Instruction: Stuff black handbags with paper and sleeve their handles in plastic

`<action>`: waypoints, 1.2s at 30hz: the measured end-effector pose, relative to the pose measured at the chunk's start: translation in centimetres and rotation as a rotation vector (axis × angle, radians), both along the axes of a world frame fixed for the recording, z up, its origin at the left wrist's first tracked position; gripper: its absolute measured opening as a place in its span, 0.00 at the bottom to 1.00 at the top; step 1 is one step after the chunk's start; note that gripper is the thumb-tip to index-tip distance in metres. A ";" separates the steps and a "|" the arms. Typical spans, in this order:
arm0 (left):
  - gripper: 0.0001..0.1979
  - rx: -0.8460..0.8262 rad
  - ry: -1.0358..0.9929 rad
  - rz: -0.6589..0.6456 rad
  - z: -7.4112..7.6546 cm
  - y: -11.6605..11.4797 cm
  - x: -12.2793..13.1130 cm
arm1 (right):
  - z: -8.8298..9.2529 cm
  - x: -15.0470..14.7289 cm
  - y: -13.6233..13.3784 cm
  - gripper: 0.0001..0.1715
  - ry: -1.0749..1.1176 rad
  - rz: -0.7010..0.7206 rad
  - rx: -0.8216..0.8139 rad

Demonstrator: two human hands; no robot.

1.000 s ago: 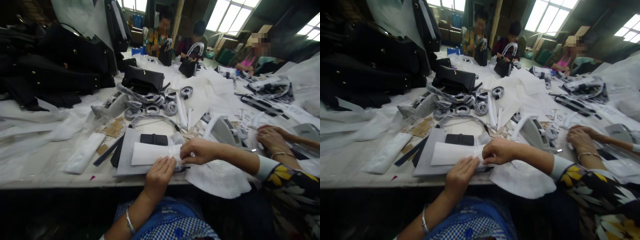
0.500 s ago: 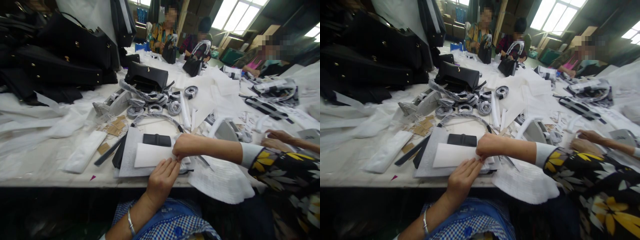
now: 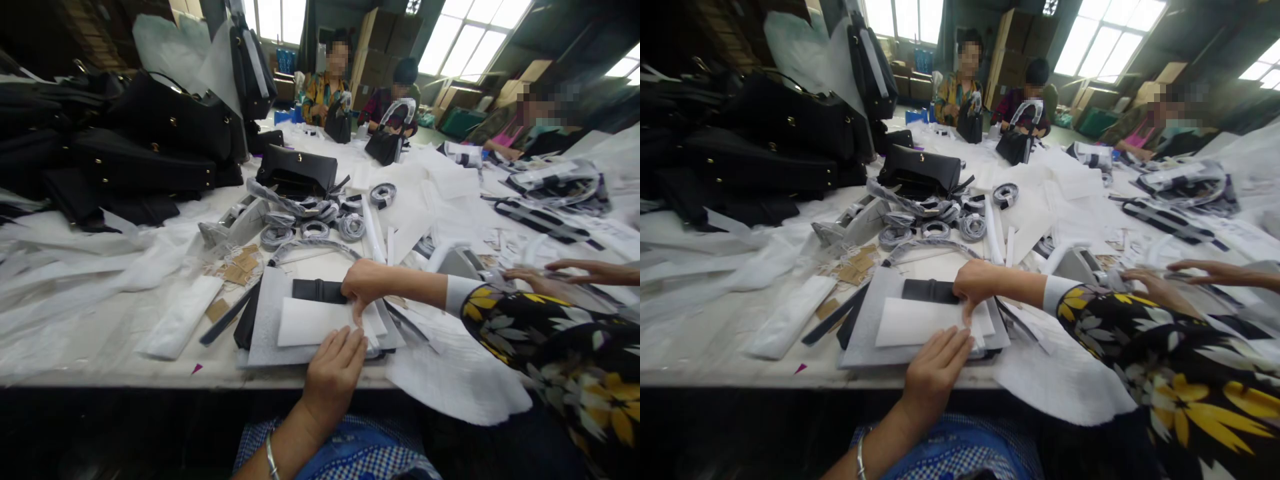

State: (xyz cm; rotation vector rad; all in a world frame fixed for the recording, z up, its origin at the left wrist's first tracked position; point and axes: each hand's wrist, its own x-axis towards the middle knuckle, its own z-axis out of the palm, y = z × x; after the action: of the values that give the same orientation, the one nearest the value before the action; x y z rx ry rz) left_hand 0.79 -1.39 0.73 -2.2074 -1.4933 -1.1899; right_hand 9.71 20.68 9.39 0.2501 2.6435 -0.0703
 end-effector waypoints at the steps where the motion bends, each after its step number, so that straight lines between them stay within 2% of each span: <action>1: 0.17 0.003 0.009 0.000 0.0 0.0 0.0 | -0.4 0.1 0.4 0.31 0.012 -0.051 -0.036; 6: 0.16 0.010 0.024 0.006 0.0 0.1 0.0 | -1.8 0.4 3.0 0.26 0.080 -0.324 -0.210; 9: 0.16 0.020 0.021 0.001 -0.2 0.2 0.0 | -1.3 1.0 4.0 0.19 0.141 -0.402 -0.233; 11: 0.16 0.025 0.017 0.001 -0.4 0.1 -0.1 | -0.6 1.8 3.6 0.19 0.209 -0.476 -0.219; 14: 0.17 0.037 0.024 -0.003 -0.7 0.1 -0.1 | -0.3 3.3 1.5 0.33 0.288 -0.522 -0.254; 16: 0.17 0.039 0.030 -0.008 -0.9 0.1 -0.1 | -1.1 3.9 -0.1 0.47 0.298 -0.529 -0.309; 18: 0.17 0.038 0.035 -0.009 -1.0 0.2 -0.1 | -2.2 4.0 -0.9 0.54 0.283 -0.562 -0.370; 21: 0.16 0.035 0.050 -0.013 -1.1 0.4 -0.2 | -3.4 3.6 -0.4 0.48 0.273 -0.603 -0.451; 25: 0.16 0.052 0.063 -0.019 -1.1 0.4 -0.4 | -2.9 3.6 0.0 0.32 0.383 -0.603 -0.453; 27: 0.16 0.059 0.074 -0.021 -1.2 0.4 -0.5 | -2.4 4.2 -1.1 0.26 0.493 -0.647 -0.367; 30: 0.15 0.039 0.074 -0.028 -1.2 0.4 -0.4 | -2.3 5.6 -4.8 0.22 0.643 -0.674 -0.229; 33: 0.15 -0.022 0.055 -0.045 -0.4 0.3 -0.3 | -3.7 7.2 -9.1 0.19 0.735 -0.528 -0.165; 36: 0.20 -0.158 0.089 -0.101 1.7 -0.2 -1.5 | -5.6 8.4 -11.5 0.21 0.806 -0.433 -0.084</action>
State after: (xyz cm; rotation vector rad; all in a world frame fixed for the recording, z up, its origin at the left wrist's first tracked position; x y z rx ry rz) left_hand -0.66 -1.57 2.40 -2.4303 -1.5039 -1.0191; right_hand 18.08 9.17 3.77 0.9284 3.2993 -0.5201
